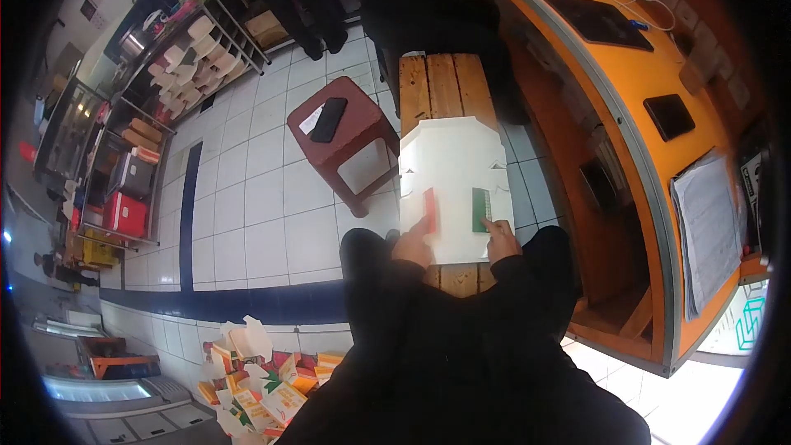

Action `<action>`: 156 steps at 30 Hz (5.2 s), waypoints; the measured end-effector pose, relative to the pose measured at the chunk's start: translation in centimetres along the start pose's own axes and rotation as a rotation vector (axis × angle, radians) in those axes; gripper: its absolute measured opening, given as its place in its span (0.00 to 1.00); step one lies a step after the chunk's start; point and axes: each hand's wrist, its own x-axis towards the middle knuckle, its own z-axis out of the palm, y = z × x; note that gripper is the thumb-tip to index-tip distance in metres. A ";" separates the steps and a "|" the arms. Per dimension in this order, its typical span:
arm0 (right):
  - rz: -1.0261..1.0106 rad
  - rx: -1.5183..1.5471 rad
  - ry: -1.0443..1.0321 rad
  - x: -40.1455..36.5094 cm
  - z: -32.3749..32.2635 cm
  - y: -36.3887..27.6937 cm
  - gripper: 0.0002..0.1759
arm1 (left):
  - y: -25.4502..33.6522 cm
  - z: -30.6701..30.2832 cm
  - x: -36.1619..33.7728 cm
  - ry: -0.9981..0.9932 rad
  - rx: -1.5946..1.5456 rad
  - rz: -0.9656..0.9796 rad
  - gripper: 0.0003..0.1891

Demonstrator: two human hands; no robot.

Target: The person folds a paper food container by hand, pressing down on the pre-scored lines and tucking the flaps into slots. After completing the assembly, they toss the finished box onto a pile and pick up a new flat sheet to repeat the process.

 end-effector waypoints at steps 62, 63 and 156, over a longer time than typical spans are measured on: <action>0.009 0.801 0.402 0.3 3.0 2.5 0.08 | -3.6 -4.1 2.0 -0.136 -1.186 -0.527 0.21; -0.022 0.761 0.409 0.5 3.5 2.8 0.08 | -3.6 -3.5 1.6 -0.172 -1.260 -0.509 0.24; -0.043 0.083 0.035 -0.7 5.5 -10.1 0.16 | -2.4 4.0 0.8 0.279 -1.115 -0.415 0.13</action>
